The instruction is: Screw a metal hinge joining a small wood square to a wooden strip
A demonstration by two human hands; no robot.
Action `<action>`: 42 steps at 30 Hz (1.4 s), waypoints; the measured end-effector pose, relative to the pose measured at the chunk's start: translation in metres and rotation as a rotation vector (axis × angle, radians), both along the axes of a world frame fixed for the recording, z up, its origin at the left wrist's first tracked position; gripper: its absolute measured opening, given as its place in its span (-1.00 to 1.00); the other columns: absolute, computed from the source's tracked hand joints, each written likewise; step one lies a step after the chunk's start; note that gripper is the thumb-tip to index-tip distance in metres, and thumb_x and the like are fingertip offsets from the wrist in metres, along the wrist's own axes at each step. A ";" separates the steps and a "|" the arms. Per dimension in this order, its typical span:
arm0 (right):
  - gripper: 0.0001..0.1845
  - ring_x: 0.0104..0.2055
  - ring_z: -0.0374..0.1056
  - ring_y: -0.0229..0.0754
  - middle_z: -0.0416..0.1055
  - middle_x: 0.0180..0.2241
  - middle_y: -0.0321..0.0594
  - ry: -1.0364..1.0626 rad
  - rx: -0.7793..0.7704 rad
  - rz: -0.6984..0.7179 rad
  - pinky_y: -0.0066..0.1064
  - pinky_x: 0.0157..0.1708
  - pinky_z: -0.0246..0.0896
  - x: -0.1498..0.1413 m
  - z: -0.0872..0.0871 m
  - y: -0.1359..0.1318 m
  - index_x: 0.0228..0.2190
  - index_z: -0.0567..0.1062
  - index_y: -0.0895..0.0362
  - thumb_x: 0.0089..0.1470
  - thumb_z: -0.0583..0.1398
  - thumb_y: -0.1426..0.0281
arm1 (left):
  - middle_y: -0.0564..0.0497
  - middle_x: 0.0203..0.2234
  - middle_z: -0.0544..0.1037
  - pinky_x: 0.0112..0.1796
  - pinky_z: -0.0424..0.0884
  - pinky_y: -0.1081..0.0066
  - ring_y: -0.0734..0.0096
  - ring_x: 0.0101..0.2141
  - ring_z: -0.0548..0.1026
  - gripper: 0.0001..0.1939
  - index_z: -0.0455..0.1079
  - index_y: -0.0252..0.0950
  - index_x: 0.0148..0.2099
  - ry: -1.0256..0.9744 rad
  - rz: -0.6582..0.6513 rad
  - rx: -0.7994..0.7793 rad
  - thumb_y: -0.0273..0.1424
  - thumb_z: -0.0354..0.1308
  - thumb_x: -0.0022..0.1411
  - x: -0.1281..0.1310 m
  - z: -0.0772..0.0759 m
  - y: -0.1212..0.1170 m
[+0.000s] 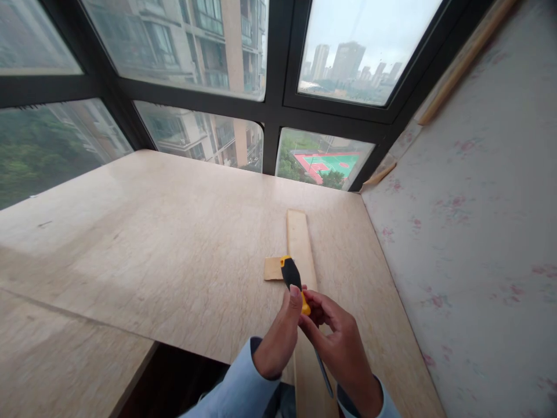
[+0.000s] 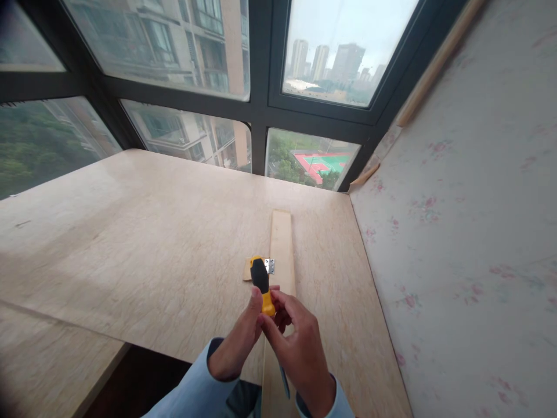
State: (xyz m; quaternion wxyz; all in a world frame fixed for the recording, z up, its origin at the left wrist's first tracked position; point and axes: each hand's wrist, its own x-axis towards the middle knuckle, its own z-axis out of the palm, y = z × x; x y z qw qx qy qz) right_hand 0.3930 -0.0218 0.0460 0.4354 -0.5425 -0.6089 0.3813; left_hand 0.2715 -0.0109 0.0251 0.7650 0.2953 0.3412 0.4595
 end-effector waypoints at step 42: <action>-0.65 -0.19 0.55 -0.14 0.58 -0.16 -0.22 0.445 0.436 -0.091 -0.20 -0.14 0.52 -0.025 0.006 0.155 -0.07 0.51 0.03 0.10 0.31 0.52 | -0.13 -0.17 0.56 -0.08 0.40 0.22 0.16 -0.13 0.51 -0.46 0.47 -0.32 0.01 0.740 -0.158 0.432 -0.23 0.42 -0.01 -0.088 -0.055 0.147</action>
